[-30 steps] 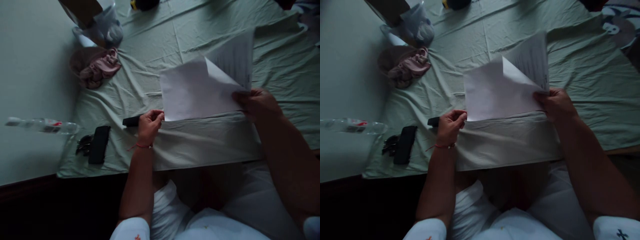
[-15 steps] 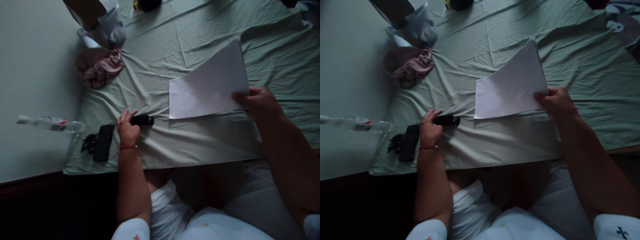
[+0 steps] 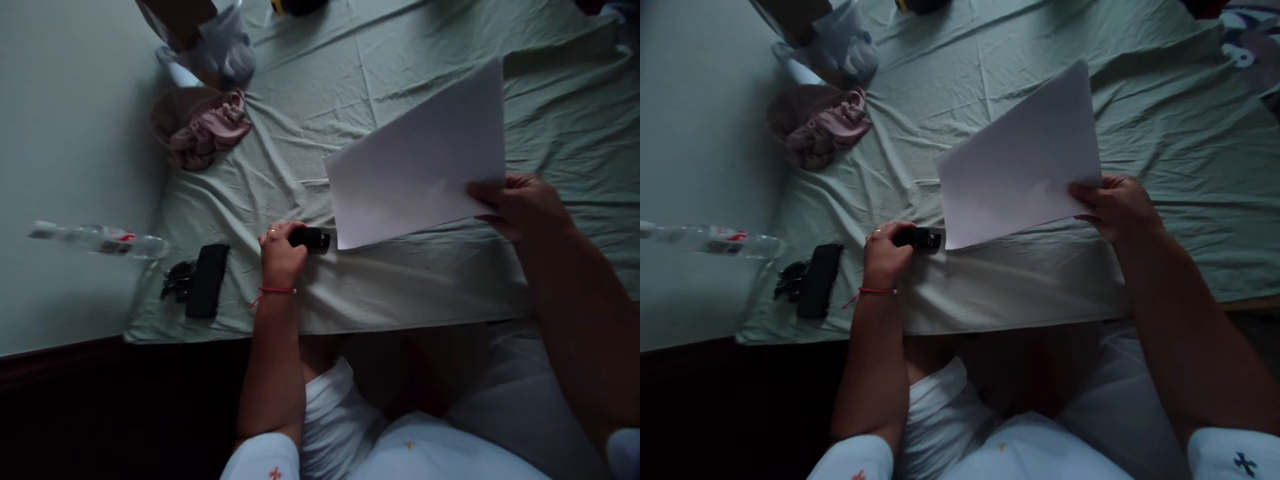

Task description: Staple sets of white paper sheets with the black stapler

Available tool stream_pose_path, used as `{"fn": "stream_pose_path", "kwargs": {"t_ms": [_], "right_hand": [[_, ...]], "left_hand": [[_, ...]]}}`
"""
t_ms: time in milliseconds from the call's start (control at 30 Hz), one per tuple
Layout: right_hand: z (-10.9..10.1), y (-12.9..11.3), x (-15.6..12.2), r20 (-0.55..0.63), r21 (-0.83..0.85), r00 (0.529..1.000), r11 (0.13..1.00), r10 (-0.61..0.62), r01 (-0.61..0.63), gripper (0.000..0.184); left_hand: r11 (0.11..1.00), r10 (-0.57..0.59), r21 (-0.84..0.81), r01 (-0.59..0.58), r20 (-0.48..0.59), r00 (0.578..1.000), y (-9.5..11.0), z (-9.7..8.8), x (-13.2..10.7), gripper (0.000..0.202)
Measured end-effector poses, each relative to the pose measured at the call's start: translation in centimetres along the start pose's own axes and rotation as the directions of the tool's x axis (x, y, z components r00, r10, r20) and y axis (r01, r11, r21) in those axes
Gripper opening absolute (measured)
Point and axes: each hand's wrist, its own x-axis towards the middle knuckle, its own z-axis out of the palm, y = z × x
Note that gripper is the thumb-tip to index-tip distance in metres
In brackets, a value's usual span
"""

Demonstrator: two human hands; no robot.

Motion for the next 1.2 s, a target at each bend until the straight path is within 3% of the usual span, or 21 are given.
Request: {"fn": "stream_pose_path", "kwargs": {"t_ms": [267,600,833,1200], "right_hand": [[0.5,0.4,-0.4,0.059,0.001,0.998,1.000,0.006,-0.006,0.023],[1.0,0.8,-0.8,0.173,-0.027,0.985,0.999,-0.020,0.025,0.022],[1.4,1.4,-0.7,0.187,0.009,0.982,1.000,-0.003,0.001,0.015],[1.4,2.5,0.3,0.151,0.022,0.988,0.999,-0.042,0.039,0.020]], "left_hand": [[0.997,-0.037,-0.072,0.037,-0.002,0.999,0.4,0.7,0.2,0.044],[0.967,-0.003,-0.255,0.001,-0.009,1.000,-1.0,1.3,0.2,0.041],[0.984,0.014,-0.178,-0.017,-0.013,1.000,0.0,1.3,-0.2,0.045],[0.997,0.043,-0.058,-0.042,0.021,0.999,1.8,1.2,-0.7,0.042]]}}
